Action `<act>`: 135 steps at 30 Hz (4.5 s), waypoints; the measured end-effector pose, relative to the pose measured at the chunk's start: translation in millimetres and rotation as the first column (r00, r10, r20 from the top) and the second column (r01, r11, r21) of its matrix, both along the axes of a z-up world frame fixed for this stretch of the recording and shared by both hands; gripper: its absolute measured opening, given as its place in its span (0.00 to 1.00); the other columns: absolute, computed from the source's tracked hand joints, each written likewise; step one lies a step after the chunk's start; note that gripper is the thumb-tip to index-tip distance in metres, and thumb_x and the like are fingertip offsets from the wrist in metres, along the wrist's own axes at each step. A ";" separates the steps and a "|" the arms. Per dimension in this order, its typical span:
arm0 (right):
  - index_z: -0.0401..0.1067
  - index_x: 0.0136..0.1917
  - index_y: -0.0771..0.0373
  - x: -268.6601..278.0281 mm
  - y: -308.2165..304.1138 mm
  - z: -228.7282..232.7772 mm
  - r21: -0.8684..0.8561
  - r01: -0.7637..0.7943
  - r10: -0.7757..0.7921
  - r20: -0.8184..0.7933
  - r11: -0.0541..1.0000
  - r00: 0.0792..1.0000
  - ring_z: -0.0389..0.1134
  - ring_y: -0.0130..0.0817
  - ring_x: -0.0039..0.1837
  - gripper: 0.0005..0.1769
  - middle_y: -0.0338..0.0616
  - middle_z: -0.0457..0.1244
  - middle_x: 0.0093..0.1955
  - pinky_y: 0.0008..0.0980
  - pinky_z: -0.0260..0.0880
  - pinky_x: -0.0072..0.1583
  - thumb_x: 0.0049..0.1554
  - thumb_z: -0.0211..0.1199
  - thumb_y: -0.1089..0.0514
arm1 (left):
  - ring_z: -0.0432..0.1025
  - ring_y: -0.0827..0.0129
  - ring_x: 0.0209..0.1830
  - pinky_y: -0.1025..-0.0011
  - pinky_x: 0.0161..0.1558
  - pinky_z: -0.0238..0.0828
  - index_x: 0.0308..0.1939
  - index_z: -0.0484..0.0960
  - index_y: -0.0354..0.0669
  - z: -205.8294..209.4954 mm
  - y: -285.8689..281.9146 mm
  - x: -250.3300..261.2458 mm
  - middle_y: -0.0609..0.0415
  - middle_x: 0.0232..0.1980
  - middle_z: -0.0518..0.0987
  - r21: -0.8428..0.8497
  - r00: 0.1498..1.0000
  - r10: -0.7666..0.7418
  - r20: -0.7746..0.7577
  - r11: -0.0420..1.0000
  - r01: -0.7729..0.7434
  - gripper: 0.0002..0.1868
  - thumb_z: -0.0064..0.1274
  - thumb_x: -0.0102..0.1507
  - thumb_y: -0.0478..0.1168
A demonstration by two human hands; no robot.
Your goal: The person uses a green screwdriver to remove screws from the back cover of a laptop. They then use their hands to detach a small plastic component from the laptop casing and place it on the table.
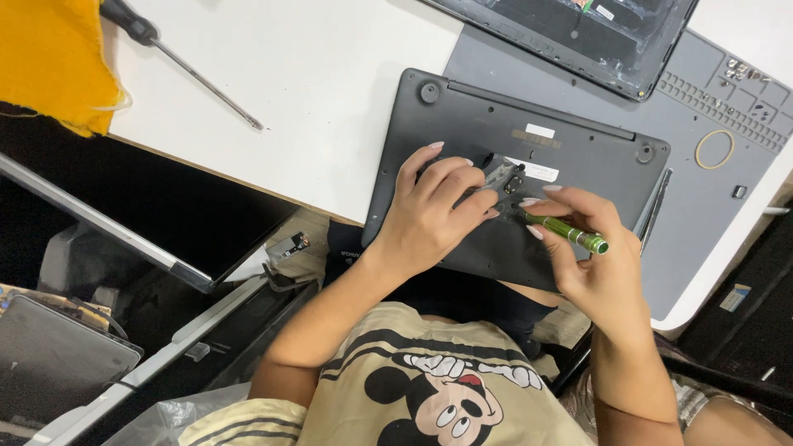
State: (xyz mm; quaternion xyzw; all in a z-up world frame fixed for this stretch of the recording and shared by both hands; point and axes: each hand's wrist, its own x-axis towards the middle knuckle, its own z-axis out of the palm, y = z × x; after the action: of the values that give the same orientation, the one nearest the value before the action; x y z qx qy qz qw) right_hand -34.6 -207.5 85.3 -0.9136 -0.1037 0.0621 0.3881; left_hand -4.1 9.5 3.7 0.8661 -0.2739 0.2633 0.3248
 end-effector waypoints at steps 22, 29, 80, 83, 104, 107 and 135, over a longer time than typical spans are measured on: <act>0.67 0.58 0.70 -6.7 1.9 -16.8 0.143 0.127 -0.149 0.151 0.981 0.977 0.76 0.46 0.60 0.10 0.55 0.67 0.54 0.35 0.75 0.64 0.68 0.66 0.72 | 0.75 0.60 0.47 0.56 0.58 0.72 0.49 0.83 0.45 62.1 17.1 -36.7 0.51 0.46 0.80 -0.392 0.982 -0.139 -0.129 0.917 0.078 0.12 0.64 0.68 0.46; 0.65 0.62 0.68 1.3 -3.4 -3.1 0.004 0.000 0.000 0.081 1.000 0.997 0.76 0.42 0.63 0.13 0.50 0.71 0.57 0.32 0.75 0.64 0.68 0.65 0.70 | 0.73 0.51 0.41 0.59 0.55 0.77 0.42 0.76 0.26 111.5 44.7 -69.5 0.44 0.44 0.76 -0.817 0.433 -0.901 0.029 0.229 0.530 0.28 0.21 0.82 0.41; 0.71 0.54 0.69 -0.2 18.8 -20.6 0.069 0.064 -0.070 0.075 0.996 0.995 0.74 0.49 0.61 0.02 0.55 0.68 0.55 0.41 0.74 0.65 0.68 0.62 0.69 | 0.77 0.67 0.63 0.65 0.59 0.71 0.67 0.79 0.56 52.1 -26.6 11.3 0.65 0.64 0.82 -0.339 0.858 -0.506 -0.090 0.826 0.451 0.17 0.44 0.79 0.31; 0.71 0.54 0.67 -0.2 22.7 -15.6 0.038 0.049 -0.051 0.074 0.998 0.996 0.73 0.48 0.61 0.01 0.54 0.68 0.57 0.40 0.73 0.65 0.68 0.60 0.67 | 0.74 0.67 0.66 0.64 0.65 0.68 0.63 0.80 0.51 48.6 -34.2 10.3 0.61 0.61 0.82 -0.342 0.807 -0.587 -0.065 0.773 0.534 0.15 0.42 0.78 0.33; 0.71 0.48 0.76 -5.0 11.1 -19.3 0.210 -0.019 -0.051 0.320 0.978 0.946 0.75 0.55 0.52 0.19 0.64 0.68 0.48 0.43 0.80 0.57 0.69 0.49 0.57 | 0.78 0.55 0.47 0.56 0.53 0.81 0.49 0.83 0.32 74.6 -28.5 -3.0 0.44 0.49 0.82 -0.446 0.906 -0.423 0.006 0.810 0.381 0.10 0.44 0.74 0.30; 0.71 0.49 0.75 8.2 -6.1 -19.1 0.215 -0.211 0.150 0.269 0.954 0.951 0.76 0.56 0.54 0.26 0.63 0.69 0.51 0.43 0.80 0.57 0.69 0.46 0.48 | 0.79 0.56 0.45 0.59 0.52 0.81 0.49 0.83 0.35 74.9 -30.7 -2.4 0.46 0.47 0.83 -0.376 0.932 -0.359 0.050 0.858 0.351 0.09 0.45 0.74 0.31; 0.75 0.56 0.68 27.4 -31.9 -34.2 0.183 -0.274 0.249 0.144 0.944 0.958 0.71 0.43 0.50 0.15 0.52 0.68 0.53 0.34 0.71 0.51 0.65 0.46 0.71 | 0.75 0.56 0.55 0.58 0.62 0.77 0.67 0.79 0.49 59.7 -19.2 11.8 0.51 0.59 0.79 -0.086 0.923 -0.378 -0.073 0.924 0.372 0.16 0.45 0.77 0.46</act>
State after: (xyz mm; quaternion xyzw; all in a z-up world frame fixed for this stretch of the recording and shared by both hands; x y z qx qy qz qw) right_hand -7.1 -239.4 51.1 -0.8499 -0.2528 0.0477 0.4598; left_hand 7.6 -9.7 63.4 0.7964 -0.4104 0.1673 0.4115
